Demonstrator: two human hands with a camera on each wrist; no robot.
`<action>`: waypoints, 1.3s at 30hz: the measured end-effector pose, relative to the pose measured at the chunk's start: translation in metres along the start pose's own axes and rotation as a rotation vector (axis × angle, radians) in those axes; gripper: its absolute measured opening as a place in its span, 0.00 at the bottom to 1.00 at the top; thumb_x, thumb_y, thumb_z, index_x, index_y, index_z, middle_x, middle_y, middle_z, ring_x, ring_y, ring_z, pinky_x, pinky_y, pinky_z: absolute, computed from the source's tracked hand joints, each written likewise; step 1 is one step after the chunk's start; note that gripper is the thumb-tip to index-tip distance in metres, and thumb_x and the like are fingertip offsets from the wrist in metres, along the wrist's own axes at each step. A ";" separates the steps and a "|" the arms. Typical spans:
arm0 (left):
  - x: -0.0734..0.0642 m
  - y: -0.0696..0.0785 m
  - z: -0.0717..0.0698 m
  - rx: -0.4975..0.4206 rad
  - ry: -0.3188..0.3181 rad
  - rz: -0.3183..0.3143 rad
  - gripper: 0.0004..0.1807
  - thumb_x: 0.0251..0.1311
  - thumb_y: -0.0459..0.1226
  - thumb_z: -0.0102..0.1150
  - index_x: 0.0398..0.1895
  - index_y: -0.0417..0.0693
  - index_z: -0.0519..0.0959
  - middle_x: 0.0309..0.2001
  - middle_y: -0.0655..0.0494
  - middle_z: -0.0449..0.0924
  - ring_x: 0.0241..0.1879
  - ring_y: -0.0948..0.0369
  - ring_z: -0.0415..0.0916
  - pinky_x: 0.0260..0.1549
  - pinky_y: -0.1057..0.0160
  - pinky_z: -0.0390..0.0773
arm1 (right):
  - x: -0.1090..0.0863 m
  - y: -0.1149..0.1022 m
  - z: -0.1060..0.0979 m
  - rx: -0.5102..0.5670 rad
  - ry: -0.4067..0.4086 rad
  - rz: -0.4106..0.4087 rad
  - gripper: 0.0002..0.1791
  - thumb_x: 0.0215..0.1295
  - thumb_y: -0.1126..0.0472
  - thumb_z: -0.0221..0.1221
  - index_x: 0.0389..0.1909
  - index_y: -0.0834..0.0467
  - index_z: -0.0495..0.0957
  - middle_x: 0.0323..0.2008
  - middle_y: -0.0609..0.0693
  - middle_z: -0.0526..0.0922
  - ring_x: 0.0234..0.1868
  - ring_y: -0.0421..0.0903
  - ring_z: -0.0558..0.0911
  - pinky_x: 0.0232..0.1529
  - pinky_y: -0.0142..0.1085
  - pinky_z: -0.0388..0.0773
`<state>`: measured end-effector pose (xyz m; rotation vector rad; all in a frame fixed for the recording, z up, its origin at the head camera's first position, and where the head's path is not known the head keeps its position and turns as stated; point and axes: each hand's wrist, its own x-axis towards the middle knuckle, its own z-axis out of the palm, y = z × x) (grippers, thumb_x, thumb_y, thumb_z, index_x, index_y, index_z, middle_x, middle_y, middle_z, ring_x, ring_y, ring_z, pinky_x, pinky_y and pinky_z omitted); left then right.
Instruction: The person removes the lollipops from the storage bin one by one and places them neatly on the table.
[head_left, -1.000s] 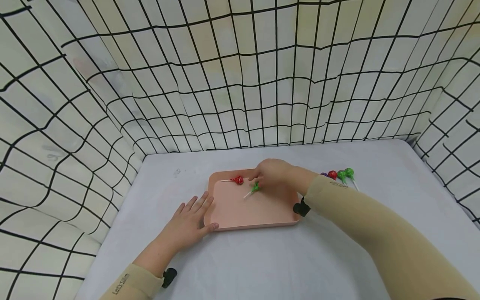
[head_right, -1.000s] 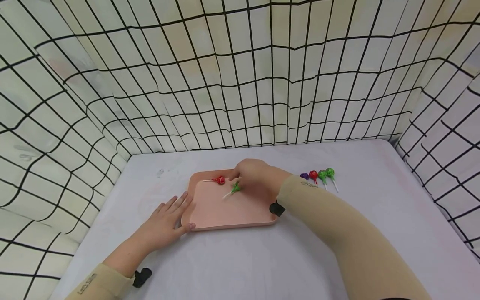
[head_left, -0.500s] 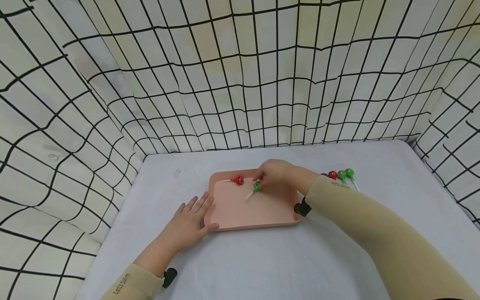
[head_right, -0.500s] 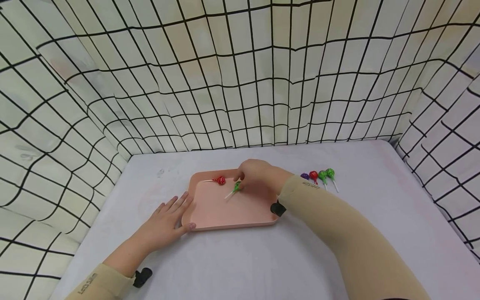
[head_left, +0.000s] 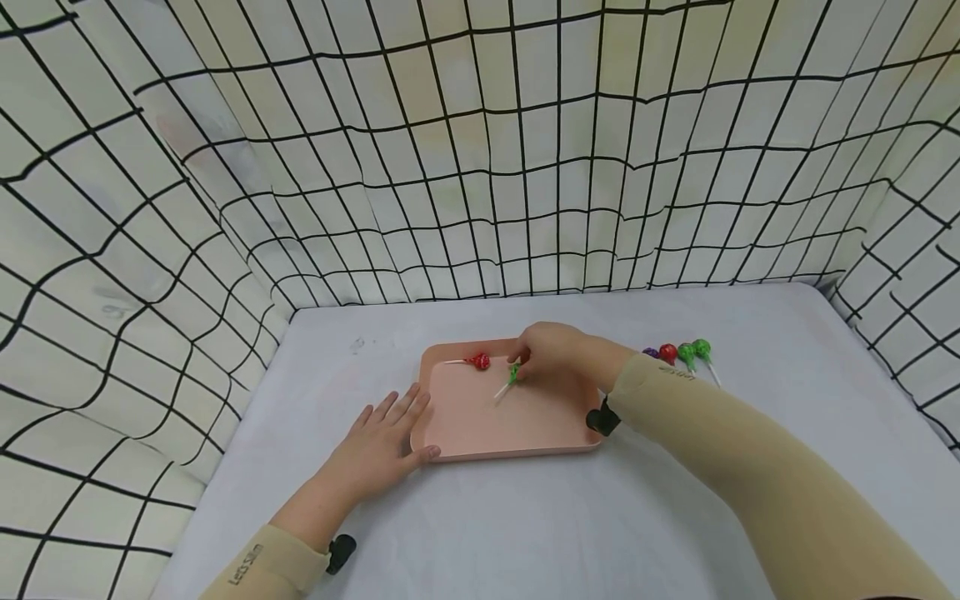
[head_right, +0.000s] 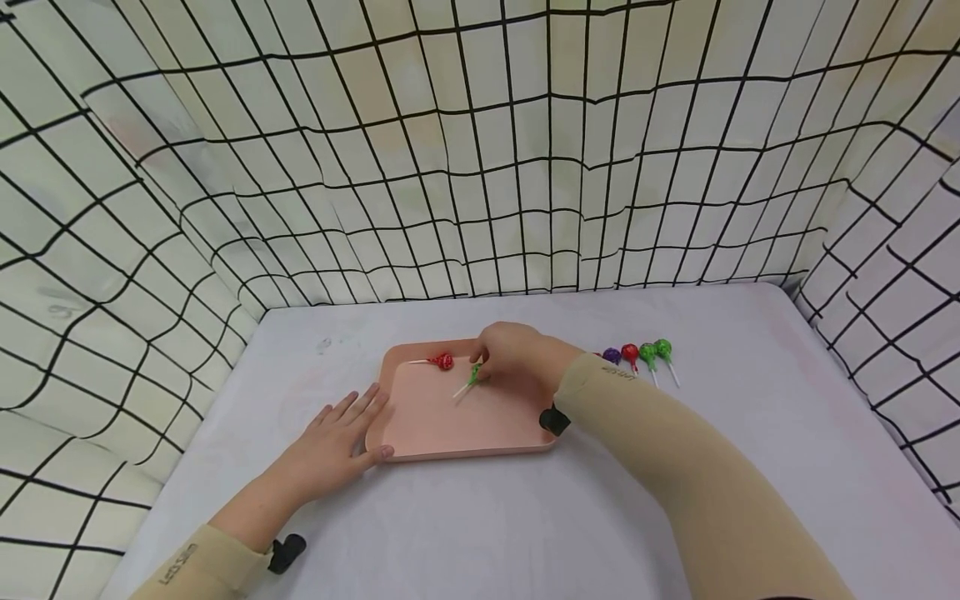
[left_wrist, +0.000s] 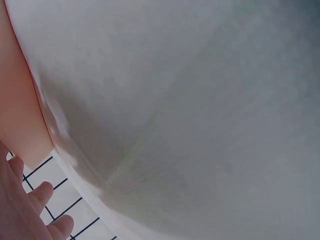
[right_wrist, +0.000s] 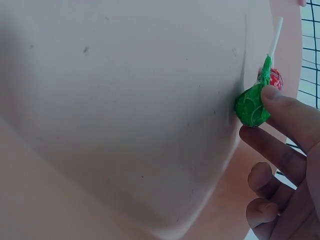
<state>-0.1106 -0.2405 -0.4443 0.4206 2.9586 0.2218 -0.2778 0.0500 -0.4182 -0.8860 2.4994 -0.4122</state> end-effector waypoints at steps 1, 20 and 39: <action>0.000 0.000 0.000 0.001 -0.001 -0.001 0.52 0.59 0.75 0.40 0.80 0.58 0.50 0.80 0.56 0.44 0.76 0.44 0.45 0.71 0.37 0.46 | 0.000 0.000 0.000 -0.004 0.000 -0.004 0.17 0.63 0.53 0.68 0.52 0.51 0.85 0.39 0.42 0.84 0.43 0.41 0.78 0.50 0.37 0.77; 0.000 0.002 0.000 0.004 -0.002 0.004 0.50 0.61 0.72 0.44 0.80 0.57 0.49 0.80 0.56 0.44 0.76 0.44 0.45 0.71 0.36 0.46 | 0.002 0.003 0.005 0.050 -0.020 -0.006 0.14 0.63 0.60 0.67 0.50 0.50 0.86 0.43 0.42 0.85 0.49 0.42 0.80 0.59 0.39 0.75; 0.000 0.003 -0.001 0.014 0.005 0.006 0.49 0.62 0.69 0.47 0.80 0.55 0.51 0.79 0.55 0.45 0.76 0.43 0.46 0.70 0.35 0.47 | -0.010 0.000 0.001 0.111 0.002 0.001 0.17 0.60 0.64 0.66 0.50 0.48 0.87 0.44 0.39 0.84 0.49 0.41 0.78 0.58 0.39 0.74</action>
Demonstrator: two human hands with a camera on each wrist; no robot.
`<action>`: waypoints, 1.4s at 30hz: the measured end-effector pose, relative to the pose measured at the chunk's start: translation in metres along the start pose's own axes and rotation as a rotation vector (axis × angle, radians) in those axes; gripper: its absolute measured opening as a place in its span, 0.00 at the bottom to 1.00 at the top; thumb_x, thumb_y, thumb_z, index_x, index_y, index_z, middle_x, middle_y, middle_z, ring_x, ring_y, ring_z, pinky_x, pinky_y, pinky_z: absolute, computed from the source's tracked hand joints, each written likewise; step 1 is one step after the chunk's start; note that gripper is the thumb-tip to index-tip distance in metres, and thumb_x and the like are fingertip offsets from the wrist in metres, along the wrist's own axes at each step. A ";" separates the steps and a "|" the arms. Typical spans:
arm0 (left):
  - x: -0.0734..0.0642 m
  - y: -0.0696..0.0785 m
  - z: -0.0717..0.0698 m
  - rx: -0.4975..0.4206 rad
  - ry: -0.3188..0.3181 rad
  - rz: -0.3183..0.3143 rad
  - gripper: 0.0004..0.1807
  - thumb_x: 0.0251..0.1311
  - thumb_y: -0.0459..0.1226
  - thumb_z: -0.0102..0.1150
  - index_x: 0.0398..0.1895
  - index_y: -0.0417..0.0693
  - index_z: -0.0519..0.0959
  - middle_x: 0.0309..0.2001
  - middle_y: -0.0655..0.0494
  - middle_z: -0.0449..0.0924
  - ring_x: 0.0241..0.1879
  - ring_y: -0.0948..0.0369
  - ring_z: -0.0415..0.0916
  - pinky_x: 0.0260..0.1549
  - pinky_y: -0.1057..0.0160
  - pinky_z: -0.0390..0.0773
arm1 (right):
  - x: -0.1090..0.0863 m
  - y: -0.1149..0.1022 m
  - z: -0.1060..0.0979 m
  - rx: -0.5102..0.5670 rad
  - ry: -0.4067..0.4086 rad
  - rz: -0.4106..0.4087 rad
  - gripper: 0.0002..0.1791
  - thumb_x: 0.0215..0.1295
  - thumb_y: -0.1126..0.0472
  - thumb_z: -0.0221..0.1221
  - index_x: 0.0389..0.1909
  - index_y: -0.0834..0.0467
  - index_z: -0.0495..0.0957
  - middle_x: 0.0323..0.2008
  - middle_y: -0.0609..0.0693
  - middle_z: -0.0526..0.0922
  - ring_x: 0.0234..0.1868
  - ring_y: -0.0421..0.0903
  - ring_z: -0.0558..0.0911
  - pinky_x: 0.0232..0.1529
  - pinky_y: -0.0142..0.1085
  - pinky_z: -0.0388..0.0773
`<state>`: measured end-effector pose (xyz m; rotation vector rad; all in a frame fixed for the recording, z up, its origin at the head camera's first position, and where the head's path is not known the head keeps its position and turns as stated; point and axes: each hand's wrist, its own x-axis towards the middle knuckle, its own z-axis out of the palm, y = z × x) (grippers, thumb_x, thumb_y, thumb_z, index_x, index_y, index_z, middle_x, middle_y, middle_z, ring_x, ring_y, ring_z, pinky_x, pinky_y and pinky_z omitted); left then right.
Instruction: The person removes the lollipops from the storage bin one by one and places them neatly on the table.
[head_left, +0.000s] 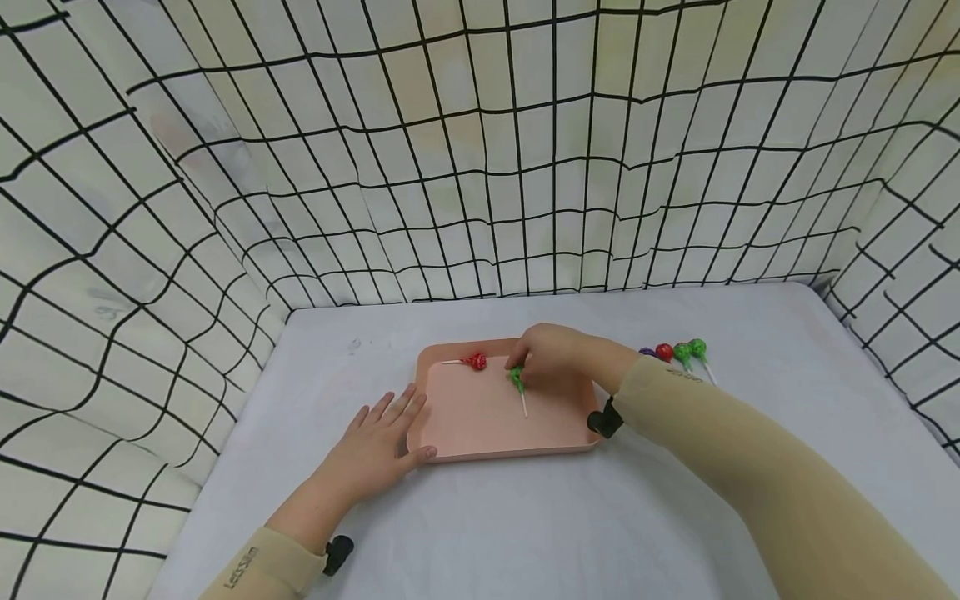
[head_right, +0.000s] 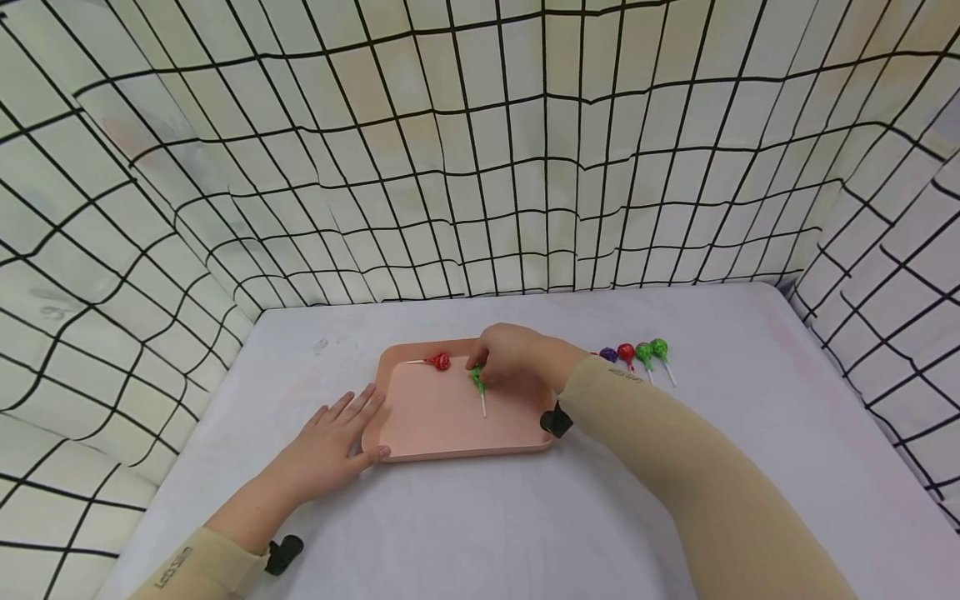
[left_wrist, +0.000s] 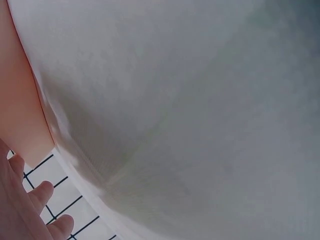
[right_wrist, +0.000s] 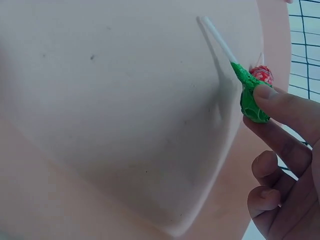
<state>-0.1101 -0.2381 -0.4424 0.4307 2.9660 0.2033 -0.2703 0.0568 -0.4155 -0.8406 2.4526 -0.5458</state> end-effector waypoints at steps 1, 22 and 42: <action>0.000 0.000 0.000 0.002 -0.001 -0.002 0.49 0.62 0.69 0.47 0.80 0.55 0.51 0.79 0.55 0.45 0.76 0.43 0.46 0.70 0.35 0.47 | -0.001 0.000 -0.001 0.002 0.002 0.003 0.17 0.60 0.64 0.66 0.51 0.48 0.87 0.45 0.39 0.84 0.49 0.41 0.78 0.58 0.38 0.74; 0.000 0.000 0.002 -0.012 0.007 0.000 0.50 0.62 0.71 0.45 0.80 0.54 0.52 0.80 0.55 0.45 0.76 0.43 0.46 0.71 0.35 0.46 | -0.015 0.014 -0.023 0.084 0.063 0.035 0.16 0.61 0.59 0.67 0.50 0.47 0.87 0.48 0.41 0.85 0.55 0.46 0.76 0.64 0.46 0.69; 0.000 0.001 0.001 -0.002 0.012 0.006 0.48 0.63 0.67 0.50 0.80 0.55 0.52 0.79 0.54 0.46 0.76 0.42 0.46 0.70 0.34 0.47 | -0.062 0.047 -0.047 0.057 0.139 0.024 0.16 0.63 0.56 0.67 0.52 0.45 0.86 0.52 0.43 0.83 0.46 0.48 0.76 0.43 0.40 0.78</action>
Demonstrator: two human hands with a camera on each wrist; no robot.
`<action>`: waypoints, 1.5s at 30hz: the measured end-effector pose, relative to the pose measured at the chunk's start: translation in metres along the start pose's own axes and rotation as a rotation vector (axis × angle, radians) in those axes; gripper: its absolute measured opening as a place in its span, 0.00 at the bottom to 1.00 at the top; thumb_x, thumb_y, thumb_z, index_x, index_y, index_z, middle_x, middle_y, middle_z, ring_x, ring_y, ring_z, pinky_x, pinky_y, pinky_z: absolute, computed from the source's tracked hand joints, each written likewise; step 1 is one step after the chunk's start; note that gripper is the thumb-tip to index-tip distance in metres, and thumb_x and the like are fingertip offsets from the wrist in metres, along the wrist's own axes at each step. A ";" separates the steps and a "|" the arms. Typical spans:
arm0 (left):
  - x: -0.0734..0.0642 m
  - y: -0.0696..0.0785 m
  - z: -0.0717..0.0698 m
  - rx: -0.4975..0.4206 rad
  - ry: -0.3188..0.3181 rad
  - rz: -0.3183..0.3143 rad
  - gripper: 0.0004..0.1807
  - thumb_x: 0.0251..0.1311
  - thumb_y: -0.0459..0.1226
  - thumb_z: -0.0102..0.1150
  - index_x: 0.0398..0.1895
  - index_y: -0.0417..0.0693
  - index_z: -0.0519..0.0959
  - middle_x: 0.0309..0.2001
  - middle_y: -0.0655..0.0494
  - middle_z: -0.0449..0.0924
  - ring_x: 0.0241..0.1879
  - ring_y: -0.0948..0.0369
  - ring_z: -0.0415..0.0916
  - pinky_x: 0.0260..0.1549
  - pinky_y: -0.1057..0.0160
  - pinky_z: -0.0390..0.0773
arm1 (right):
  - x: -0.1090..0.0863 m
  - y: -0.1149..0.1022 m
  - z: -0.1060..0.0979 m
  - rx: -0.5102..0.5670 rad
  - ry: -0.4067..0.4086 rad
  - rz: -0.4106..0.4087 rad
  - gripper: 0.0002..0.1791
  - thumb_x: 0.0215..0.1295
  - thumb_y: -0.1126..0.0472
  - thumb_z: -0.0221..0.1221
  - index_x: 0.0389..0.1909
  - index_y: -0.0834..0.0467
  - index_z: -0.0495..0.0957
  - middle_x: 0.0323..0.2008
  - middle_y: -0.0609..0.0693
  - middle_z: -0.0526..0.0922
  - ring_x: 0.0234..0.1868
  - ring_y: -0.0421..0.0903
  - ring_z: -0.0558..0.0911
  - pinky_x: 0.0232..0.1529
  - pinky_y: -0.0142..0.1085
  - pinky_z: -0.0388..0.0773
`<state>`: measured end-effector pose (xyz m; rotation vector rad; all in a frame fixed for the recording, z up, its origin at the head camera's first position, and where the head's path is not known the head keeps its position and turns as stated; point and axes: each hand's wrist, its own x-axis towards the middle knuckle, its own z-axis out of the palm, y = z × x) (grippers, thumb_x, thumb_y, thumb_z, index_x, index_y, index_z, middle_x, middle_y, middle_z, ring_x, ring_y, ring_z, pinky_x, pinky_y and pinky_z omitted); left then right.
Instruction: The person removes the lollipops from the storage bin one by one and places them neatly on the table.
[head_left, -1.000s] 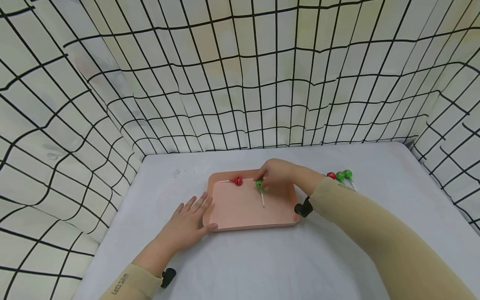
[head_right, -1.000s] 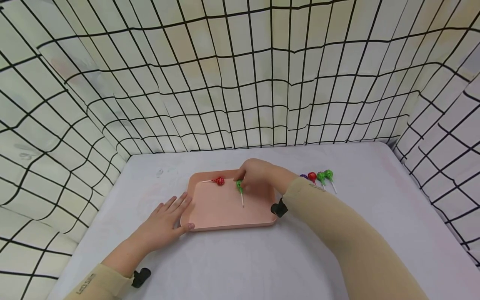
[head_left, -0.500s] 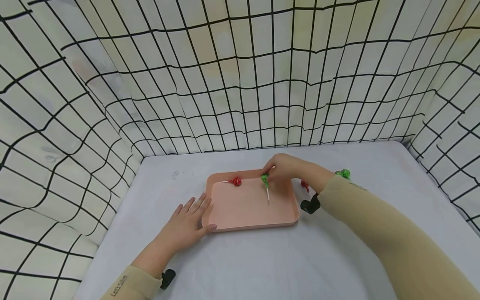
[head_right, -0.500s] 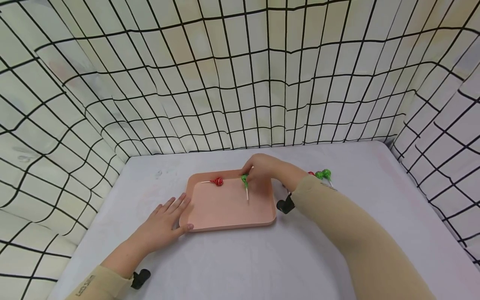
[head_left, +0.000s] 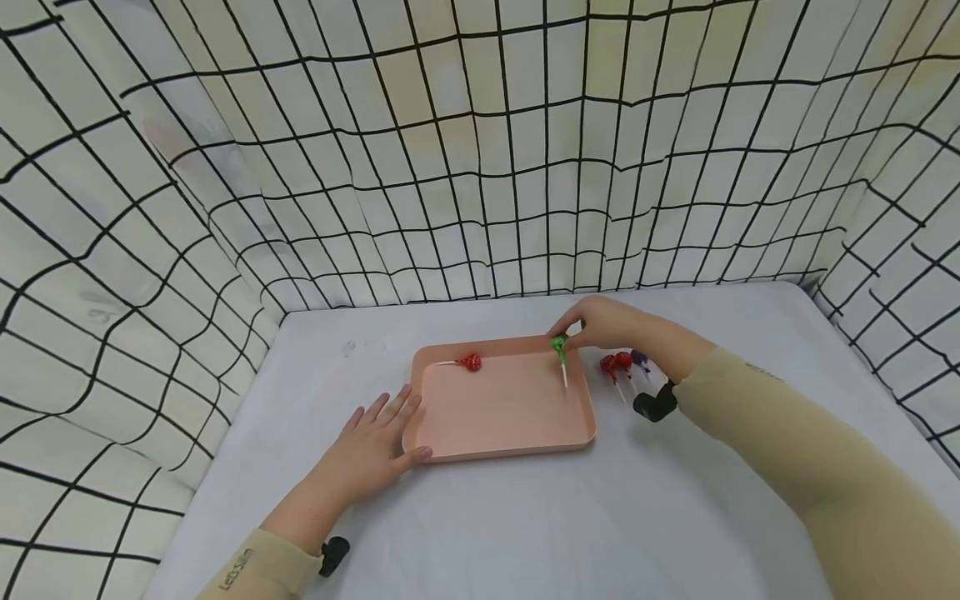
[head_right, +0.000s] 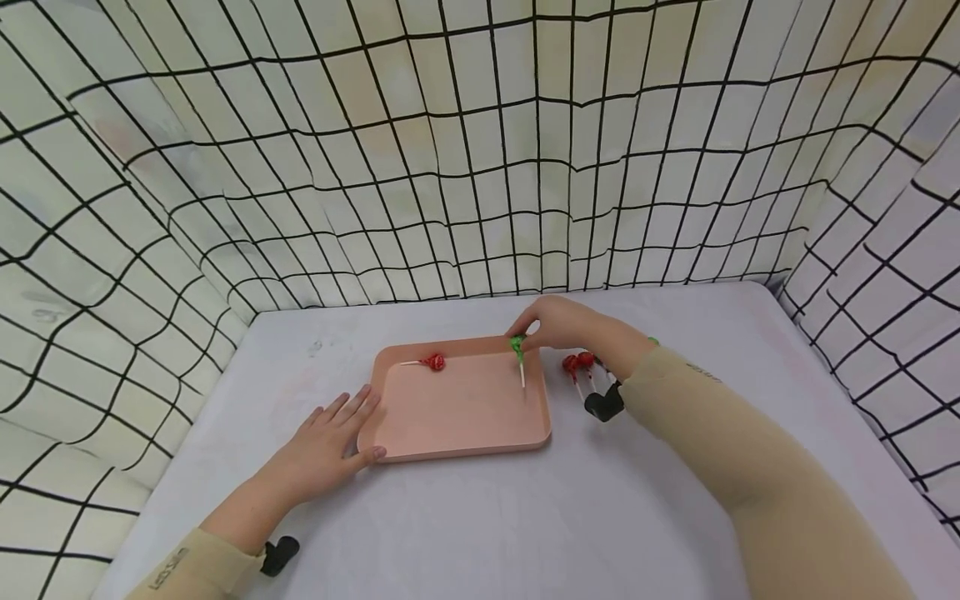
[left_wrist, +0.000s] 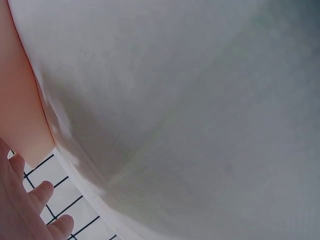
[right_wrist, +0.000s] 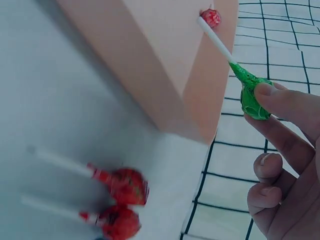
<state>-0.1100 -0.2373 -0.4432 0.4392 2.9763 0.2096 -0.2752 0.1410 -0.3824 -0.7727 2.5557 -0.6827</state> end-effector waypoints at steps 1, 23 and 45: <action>0.000 0.000 0.000 -0.001 0.001 0.002 0.49 0.62 0.68 0.49 0.80 0.54 0.52 0.79 0.54 0.46 0.76 0.43 0.46 0.70 0.34 0.47 | -0.003 0.003 -0.002 -0.003 0.003 0.003 0.16 0.63 0.55 0.67 0.53 0.45 0.86 0.52 0.43 0.83 0.45 0.48 0.76 0.41 0.39 0.78; 0.000 0.000 -0.001 0.000 -0.015 -0.009 0.49 0.62 0.69 0.48 0.80 0.55 0.51 0.80 0.55 0.44 0.76 0.43 0.45 0.70 0.35 0.47 | -0.060 0.073 -0.024 -0.076 0.063 0.149 0.17 0.65 0.58 0.64 0.54 0.50 0.85 0.56 0.56 0.81 0.48 0.51 0.76 0.45 0.44 0.78; 0.000 -0.001 0.000 -0.001 -0.001 0.003 0.49 0.62 0.69 0.48 0.80 0.55 0.51 0.79 0.55 0.46 0.76 0.42 0.47 0.70 0.35 0.48 | -0.119 0.146 -0.047 -0.126 0.117 0.220 0.15 0.65 0.61 0.63 0.53 0.58 0.84 0.55 0.64 0.81 0.59 0.66 0.75 0.56 0.64 0.72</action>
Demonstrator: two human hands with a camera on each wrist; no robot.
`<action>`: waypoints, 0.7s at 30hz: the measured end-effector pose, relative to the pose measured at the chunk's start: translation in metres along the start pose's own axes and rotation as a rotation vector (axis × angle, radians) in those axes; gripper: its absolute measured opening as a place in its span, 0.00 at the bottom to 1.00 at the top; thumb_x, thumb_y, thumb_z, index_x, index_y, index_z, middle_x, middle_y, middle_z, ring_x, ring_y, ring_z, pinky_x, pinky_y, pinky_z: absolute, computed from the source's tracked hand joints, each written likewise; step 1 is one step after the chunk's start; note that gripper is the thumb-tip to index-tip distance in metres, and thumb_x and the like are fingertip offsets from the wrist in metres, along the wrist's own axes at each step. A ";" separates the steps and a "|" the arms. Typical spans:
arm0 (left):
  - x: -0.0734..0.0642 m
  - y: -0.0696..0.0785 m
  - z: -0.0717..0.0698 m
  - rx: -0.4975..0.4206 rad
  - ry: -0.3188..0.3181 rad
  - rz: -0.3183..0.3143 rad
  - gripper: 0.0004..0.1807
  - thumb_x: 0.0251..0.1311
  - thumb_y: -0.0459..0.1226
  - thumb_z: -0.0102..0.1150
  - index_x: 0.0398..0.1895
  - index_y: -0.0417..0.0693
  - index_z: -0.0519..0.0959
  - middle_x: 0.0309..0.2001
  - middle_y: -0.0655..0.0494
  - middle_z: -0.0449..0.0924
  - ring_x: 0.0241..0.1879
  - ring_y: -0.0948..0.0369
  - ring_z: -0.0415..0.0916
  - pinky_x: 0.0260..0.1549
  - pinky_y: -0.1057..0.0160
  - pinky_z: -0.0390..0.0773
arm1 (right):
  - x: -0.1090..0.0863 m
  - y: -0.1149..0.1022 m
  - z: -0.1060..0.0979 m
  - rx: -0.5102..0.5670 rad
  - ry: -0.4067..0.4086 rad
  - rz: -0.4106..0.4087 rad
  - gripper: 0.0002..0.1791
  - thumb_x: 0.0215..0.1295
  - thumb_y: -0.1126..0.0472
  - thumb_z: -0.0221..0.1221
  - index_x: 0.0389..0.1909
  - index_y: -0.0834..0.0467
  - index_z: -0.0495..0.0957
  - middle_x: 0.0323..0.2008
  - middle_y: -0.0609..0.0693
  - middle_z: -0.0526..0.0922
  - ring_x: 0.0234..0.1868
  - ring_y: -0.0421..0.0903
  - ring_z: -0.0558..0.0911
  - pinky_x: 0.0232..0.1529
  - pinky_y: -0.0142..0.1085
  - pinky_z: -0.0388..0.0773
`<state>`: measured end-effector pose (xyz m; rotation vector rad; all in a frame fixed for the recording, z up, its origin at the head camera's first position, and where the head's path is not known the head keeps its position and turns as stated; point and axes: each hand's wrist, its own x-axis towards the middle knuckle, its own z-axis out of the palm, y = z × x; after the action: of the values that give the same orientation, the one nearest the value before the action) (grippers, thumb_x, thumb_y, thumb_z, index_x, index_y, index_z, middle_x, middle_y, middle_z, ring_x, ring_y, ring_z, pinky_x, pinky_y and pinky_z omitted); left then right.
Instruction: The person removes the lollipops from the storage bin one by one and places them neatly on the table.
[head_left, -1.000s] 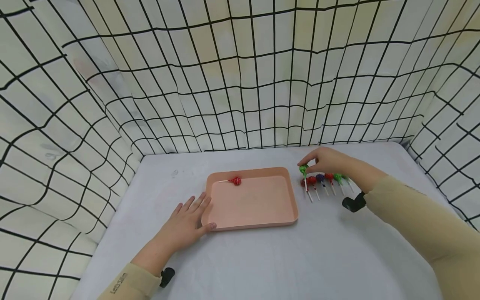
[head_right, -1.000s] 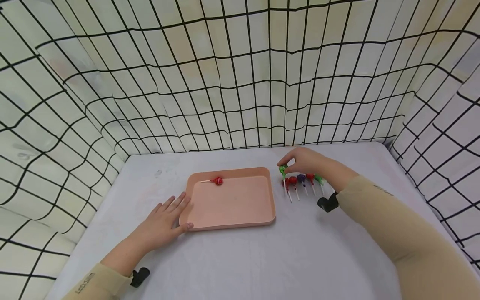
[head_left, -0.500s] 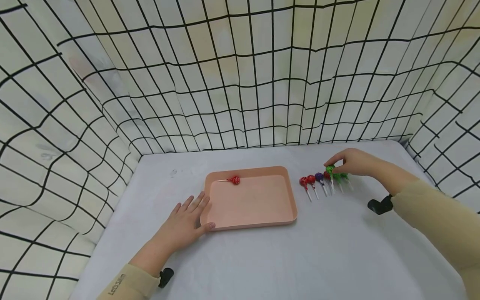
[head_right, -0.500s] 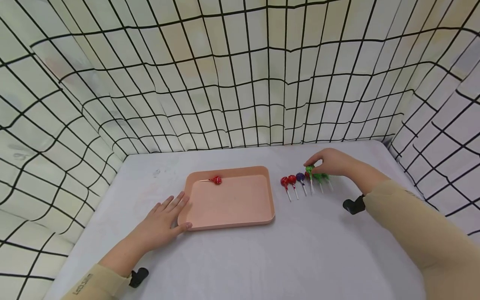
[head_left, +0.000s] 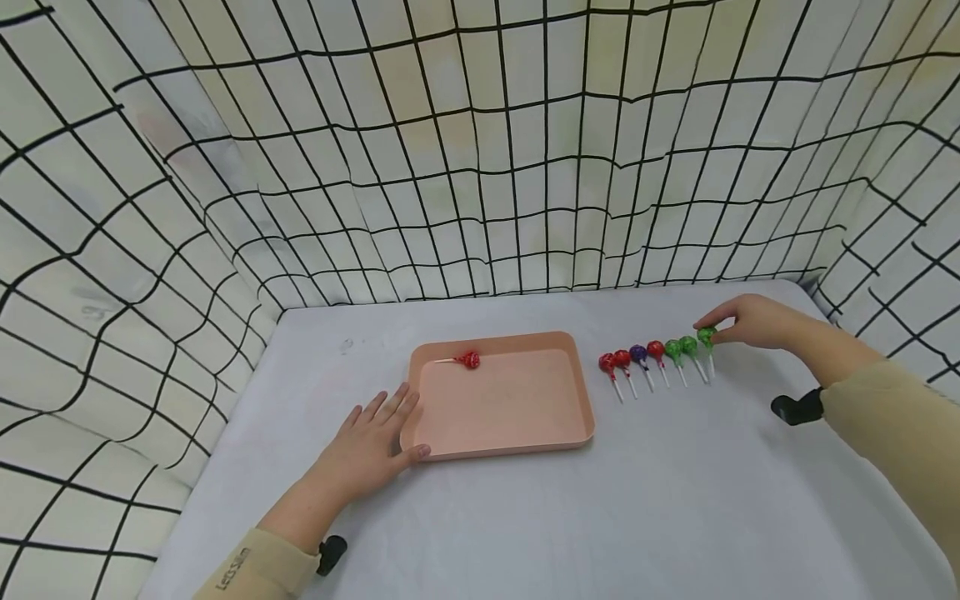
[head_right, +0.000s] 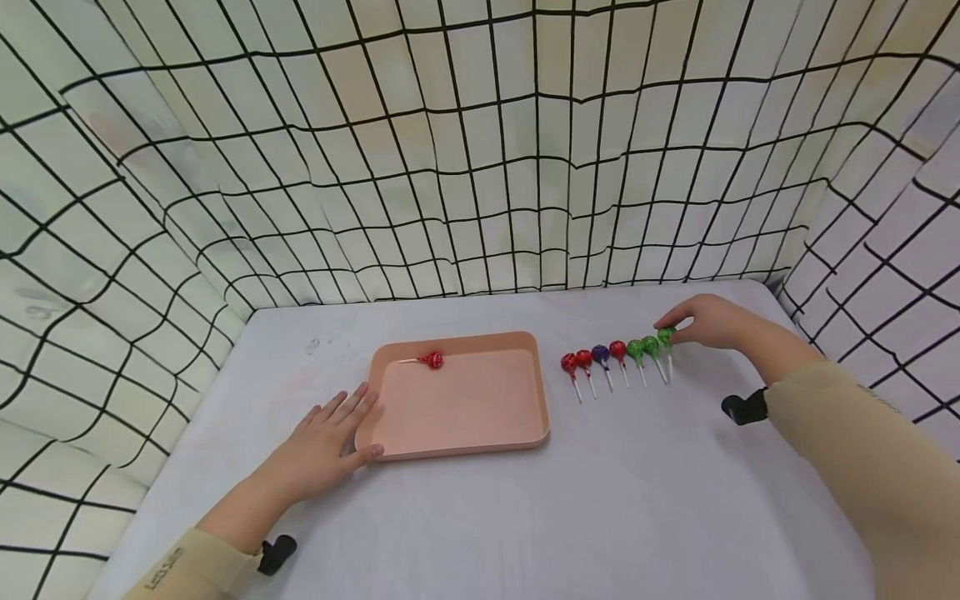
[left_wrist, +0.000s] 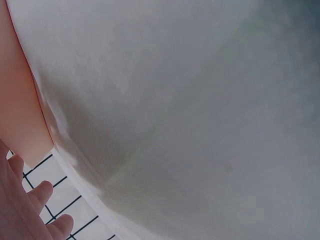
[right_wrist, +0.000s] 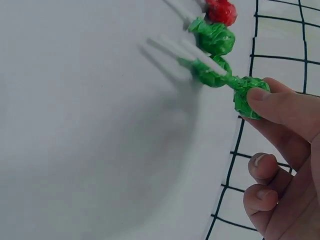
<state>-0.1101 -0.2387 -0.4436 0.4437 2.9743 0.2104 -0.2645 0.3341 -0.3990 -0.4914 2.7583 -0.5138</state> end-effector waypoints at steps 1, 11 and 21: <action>0.000 0.000 0.000 0.000 0.000 -0.001 0.49 0.62 0.69 0.47 0.80 0.55 0.51 0.79 0.55 0.45 0.76 0.43 0.47 0.70 0.35 0.48 | 0.000 0.002 0.000 -0.002 -0.003 0.003 0.15 0.65 0.61 0.64 0.52 0.58 0.84 0.54 0.64 0.81 0.58 0.67 0.75 0.56 0.64 0.71; 0.002 0.001 0.001 -0.001 -0.028 -0.029 0.51 0.60 0.72 0.44 0.80 0.56 0.50 0.80 0.55 0.44 0.76 0.43 0.44 0.70 0.35 0.46 | 0.010 0.021 0.011 0.006 -0.020 0.029 0.16 0.65 0.63 0.63 0.52 0.58 0.84 0.56 0.66 0.79 0.60 0.70 0.71 0.59 0.68 0.65; 0.001 0.002 -0.002 -0.003 -0.029 -0.029 0.51 0.60 0.72 0.45 0.80 0.56 0.51 0.80 0.55 0.44 0.76 0.43 0.45 0.70 0.35 0.46 | 0.017 0.023 0.022 0.042 -0.041 0.034 0.17 0.67 0.64 0.60 0.56 0.60 0.82 0.59 0.69 0.76 0.63 0.72 0.68 0.61 0.69 0.63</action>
<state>-0.1106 -0.2371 -0.4416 0.3992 2.9495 0.2039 -0.2789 0.3414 -0.4315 -0.4388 2.7059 -0.5466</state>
